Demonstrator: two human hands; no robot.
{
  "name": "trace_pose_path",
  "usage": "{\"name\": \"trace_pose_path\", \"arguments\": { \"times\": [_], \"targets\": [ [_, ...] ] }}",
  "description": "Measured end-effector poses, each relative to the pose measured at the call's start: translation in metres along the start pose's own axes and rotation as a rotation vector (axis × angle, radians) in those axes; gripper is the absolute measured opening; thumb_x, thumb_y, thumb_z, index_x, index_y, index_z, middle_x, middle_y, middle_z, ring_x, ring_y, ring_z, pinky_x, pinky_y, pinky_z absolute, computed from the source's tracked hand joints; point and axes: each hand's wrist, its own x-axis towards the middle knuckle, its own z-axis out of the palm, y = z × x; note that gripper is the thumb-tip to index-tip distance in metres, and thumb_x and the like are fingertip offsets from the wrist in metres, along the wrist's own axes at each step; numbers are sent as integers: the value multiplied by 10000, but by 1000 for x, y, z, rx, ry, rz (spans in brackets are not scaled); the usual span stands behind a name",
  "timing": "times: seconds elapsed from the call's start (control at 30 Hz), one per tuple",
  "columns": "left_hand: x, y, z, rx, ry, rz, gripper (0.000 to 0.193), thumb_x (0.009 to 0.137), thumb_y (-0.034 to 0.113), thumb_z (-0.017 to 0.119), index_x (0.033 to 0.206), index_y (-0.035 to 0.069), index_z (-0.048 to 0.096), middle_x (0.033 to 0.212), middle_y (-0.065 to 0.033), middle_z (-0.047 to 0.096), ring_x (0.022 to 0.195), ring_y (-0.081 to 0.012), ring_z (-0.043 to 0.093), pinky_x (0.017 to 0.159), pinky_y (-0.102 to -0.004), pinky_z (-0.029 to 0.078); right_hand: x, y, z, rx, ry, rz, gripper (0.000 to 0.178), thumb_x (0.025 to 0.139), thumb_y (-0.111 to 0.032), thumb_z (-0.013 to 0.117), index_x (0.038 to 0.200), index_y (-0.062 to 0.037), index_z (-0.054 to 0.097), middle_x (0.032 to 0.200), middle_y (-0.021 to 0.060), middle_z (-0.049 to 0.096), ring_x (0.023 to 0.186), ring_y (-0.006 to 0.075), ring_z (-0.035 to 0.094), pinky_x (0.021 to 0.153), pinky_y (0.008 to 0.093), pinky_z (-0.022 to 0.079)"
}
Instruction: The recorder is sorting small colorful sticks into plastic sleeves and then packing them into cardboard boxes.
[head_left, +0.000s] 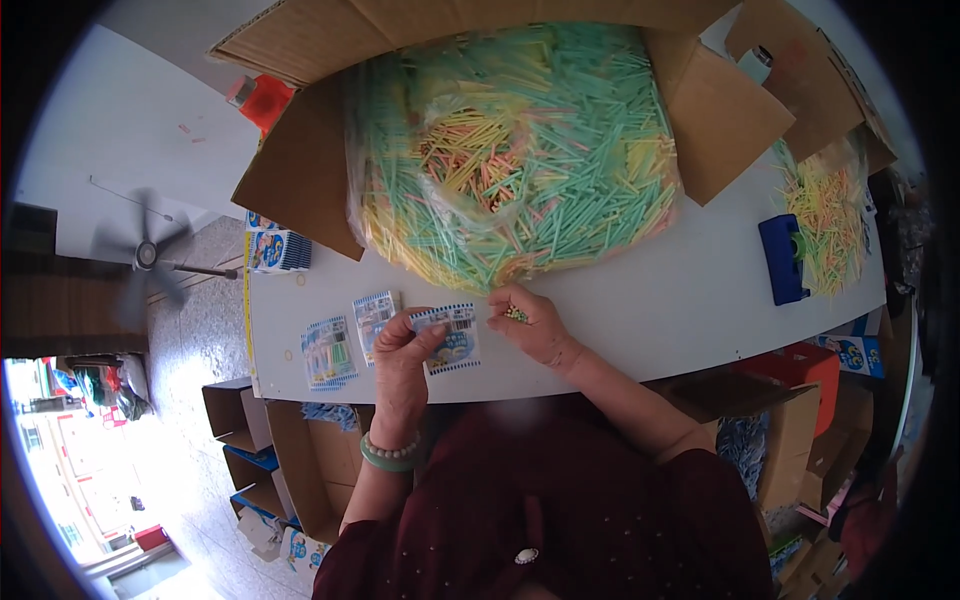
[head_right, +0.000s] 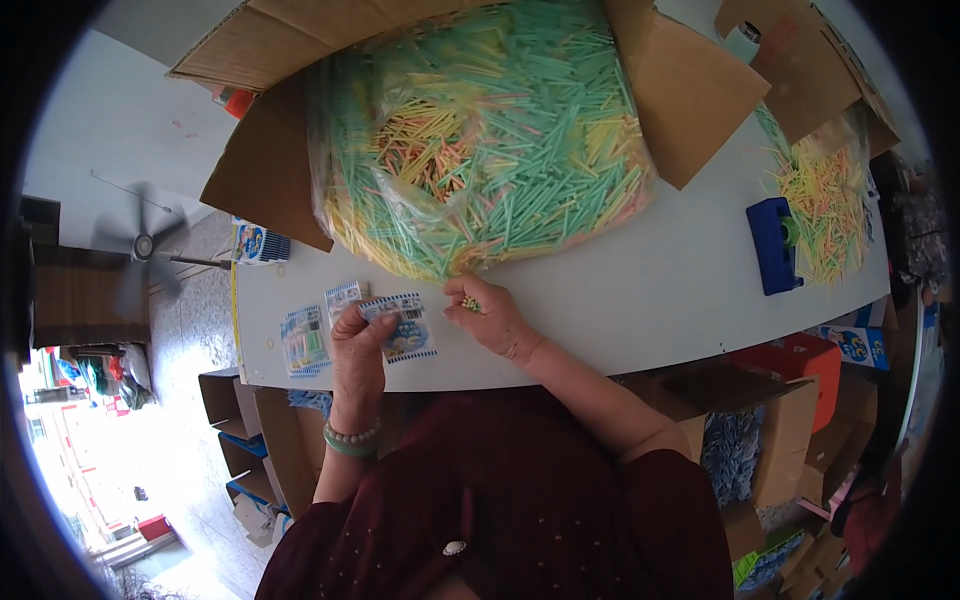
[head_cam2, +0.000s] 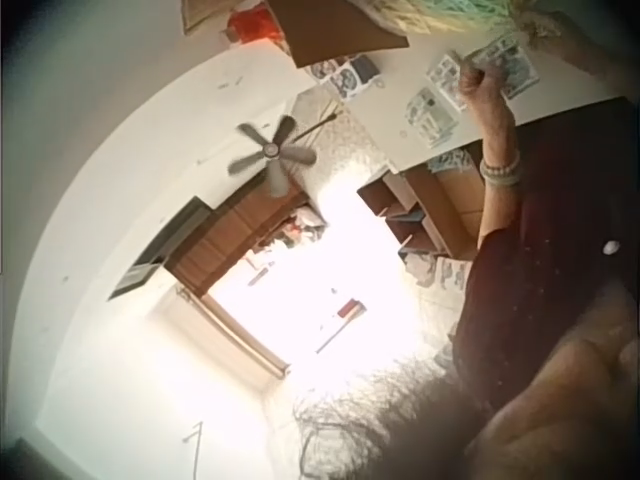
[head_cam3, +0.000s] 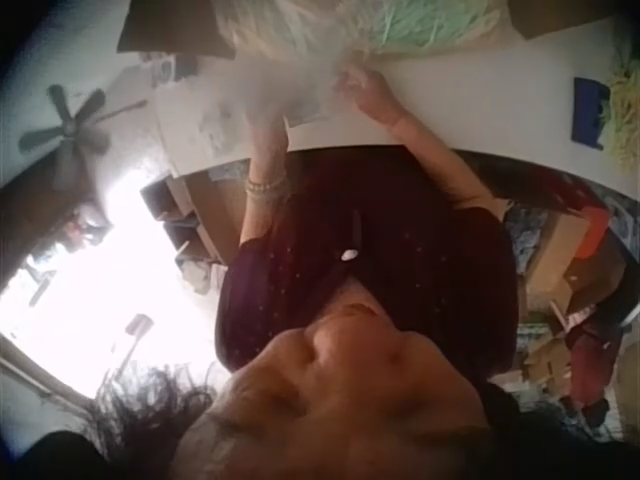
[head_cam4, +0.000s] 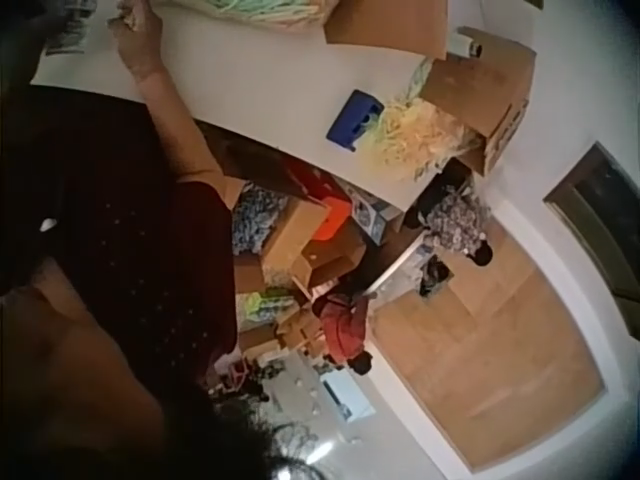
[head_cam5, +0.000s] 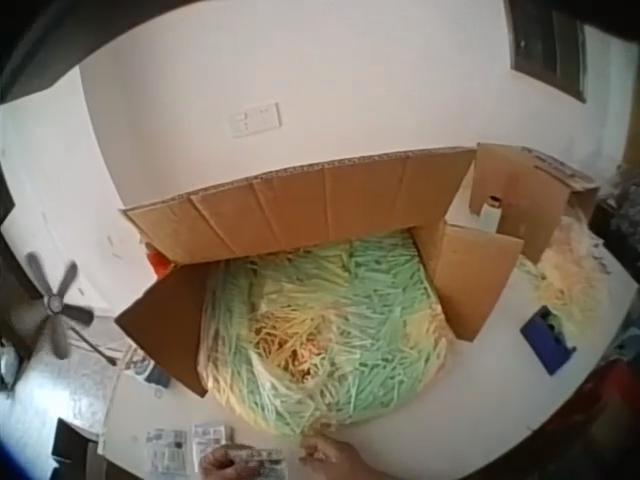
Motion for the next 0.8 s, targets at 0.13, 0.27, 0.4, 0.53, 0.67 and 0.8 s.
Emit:
{"name": "trace_pose_path", "arguments": {
  "times": [0.13,0.27,0.4,0.53,0.67,0.8],
  "targets": [
    [-6,-11,4,-46,1,-107,168,919,27,536,1055,56,631,951,-44,679,834,-130,647,779,-292,537,-3,-4,-2,-213,-44,-86,129,845,-26,604,970,-36,576,822,76,622,806,153,619,715,298,491],
    [-3,-25,-1,83,-67,-271,188,976,130,487,1058,29,623,938,-26,672,809,-100,633,733,-267,531,-8,2,-1,-180,-50,-57,115,870,-20,577,984,-8,573,863,53,637,790,144,618,748,298,502],
    [-1,-23,0,118,-65,-298,132,942,100,546,962,37,661,872,0,669,792,-69,609,696,-232,503,-4,-18,-13,175,50,179,84,897,-39,550,975,-17,573,856,61,631,796,160,623,786,327,517],
    [3,-31,-3,226,-52,-152,63,869,24,629,820,50,658,773,42,633,698,-30,541,628,-198,437,8,-38,-16,679,144,299,88,904,-25,534,981,-38,576,831,59,609,811,172,615,834,398,534],
    [8,-27,5,179,-69,-162,98,828,-1,664,765,63,624,734,58,599,630,-23,492,574,-191,401,14,-43,-18,673,159,256,89,912,-34,530,992,-32,568,824,65,600,816,177,610,842,438,540],
    [5,-24,5,329,-50,-167,114,806,-12,672,740,55,609,701,45,581,595,-34,493,524,-194,398,9,-55,-15,464,216,160,92,910,-31,531,997,-15,555,828,74,601,818,189,619,845,425,536]
  ]
}}
